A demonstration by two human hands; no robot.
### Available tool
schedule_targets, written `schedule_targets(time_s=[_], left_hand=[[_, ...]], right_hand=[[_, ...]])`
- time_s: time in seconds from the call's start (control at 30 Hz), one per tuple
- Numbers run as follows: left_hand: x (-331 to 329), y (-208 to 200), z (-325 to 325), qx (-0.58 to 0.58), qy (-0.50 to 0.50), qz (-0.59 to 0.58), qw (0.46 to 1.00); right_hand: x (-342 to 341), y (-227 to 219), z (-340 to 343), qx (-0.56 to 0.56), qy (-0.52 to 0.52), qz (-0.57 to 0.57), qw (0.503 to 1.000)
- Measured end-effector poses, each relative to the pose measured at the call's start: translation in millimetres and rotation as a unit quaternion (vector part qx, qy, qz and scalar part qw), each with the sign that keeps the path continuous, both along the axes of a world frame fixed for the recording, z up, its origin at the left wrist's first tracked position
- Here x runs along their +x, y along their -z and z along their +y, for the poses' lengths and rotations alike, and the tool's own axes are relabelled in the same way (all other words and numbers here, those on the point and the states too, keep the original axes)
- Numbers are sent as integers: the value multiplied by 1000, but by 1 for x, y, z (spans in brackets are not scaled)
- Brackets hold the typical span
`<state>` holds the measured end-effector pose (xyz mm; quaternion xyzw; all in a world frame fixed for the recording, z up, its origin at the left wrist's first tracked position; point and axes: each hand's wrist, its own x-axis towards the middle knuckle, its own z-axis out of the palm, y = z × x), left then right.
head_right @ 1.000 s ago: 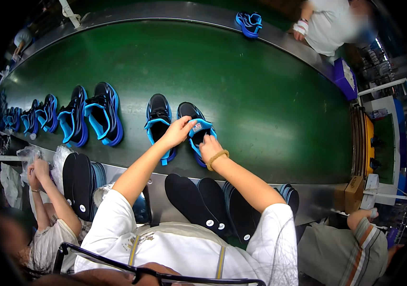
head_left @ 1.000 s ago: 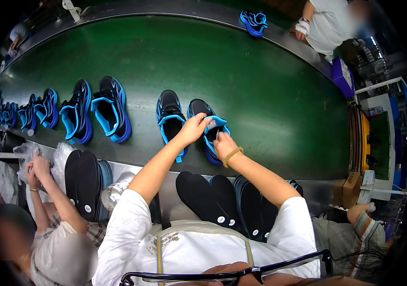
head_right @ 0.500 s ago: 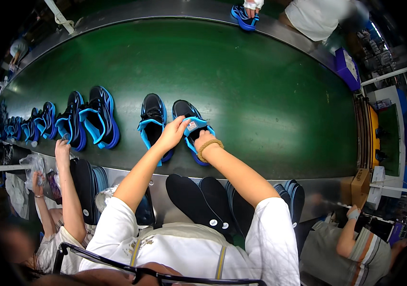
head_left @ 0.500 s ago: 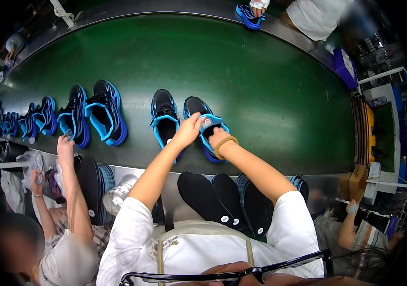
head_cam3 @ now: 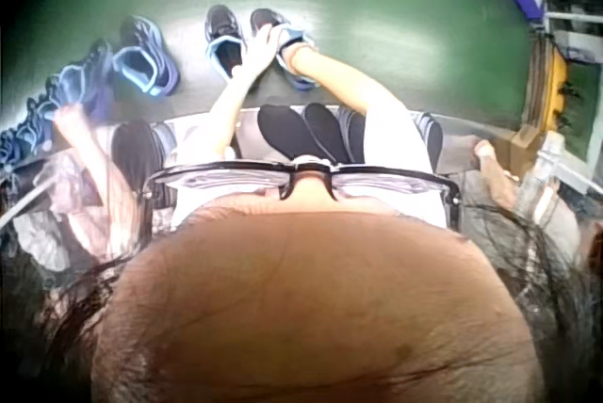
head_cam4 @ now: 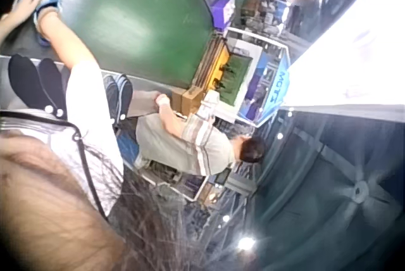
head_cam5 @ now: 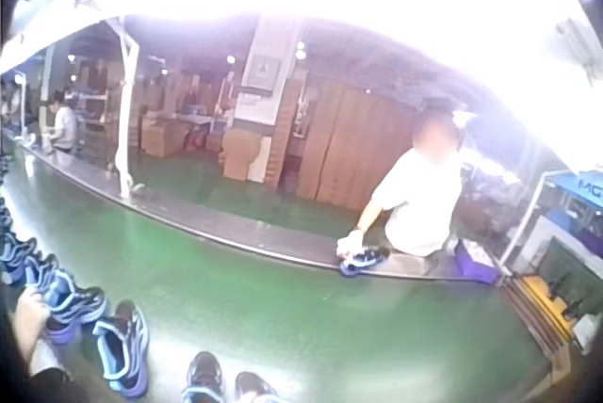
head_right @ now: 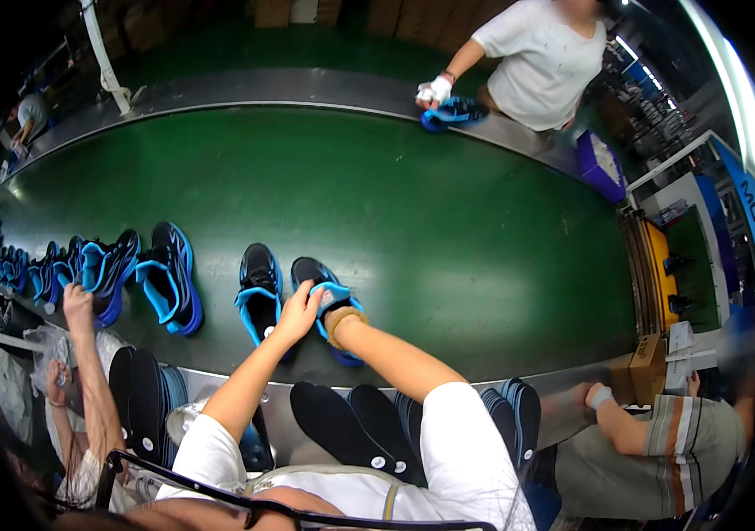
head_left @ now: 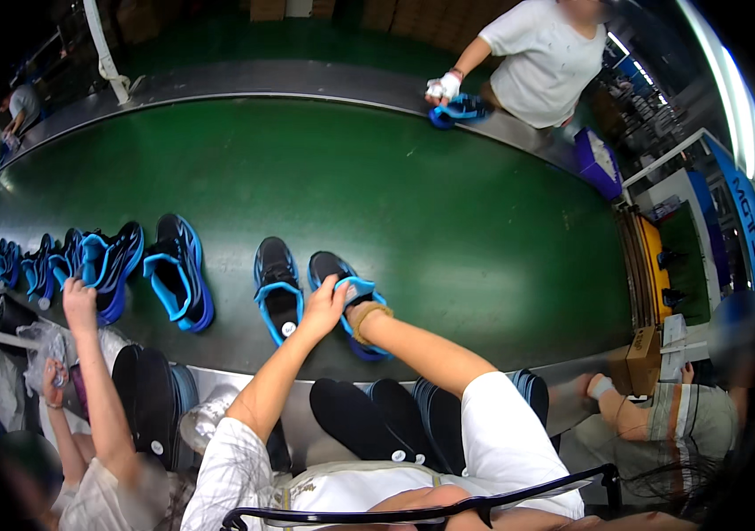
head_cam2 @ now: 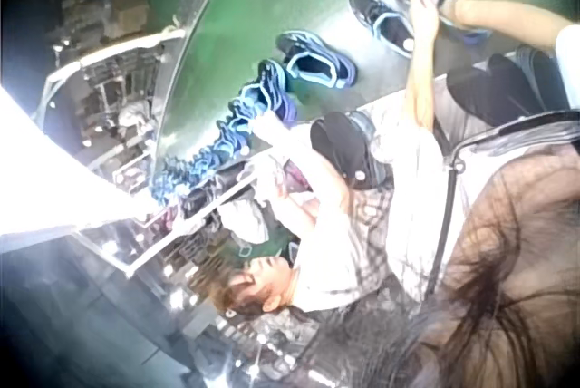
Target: The person inserts blue foam insoles into black and blue sneakers, pressing them firmly into place, then places the finished shoes onto a conveyor belt.
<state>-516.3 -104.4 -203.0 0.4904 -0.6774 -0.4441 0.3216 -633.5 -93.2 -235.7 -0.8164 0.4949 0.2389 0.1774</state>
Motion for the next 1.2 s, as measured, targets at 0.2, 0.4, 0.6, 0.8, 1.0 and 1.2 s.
schedule_targets(time_s=[0.2, 0.4, 0.6, 0.8, 1.0, 1.2], left_hand=[[-16, 1, 8, -93, -50, -16, 994], [-19, 4, 17, -138, -63, -33, 988], [-21, 10, 17, -267, -27, -76, 960], [-19, 13, 16, -225, -52, -103, 967], [-2, -12, 12, -237, -40, -123, 963], [-36, -26, 14, -441, 400, -193, 780]], right_hand=[[-2, -27, 1, 25, 160, -114, 980], [1, -2, -6, 54, 179, -169, 968], [2, 11, -7, 35, 155, -175, 972], [-4, -7, 8, 9, 89, -107, 990], [-33, -56, 62, -224, 62, -285, 930], [-57, -16, 104, -182, 238, -338, 892]])
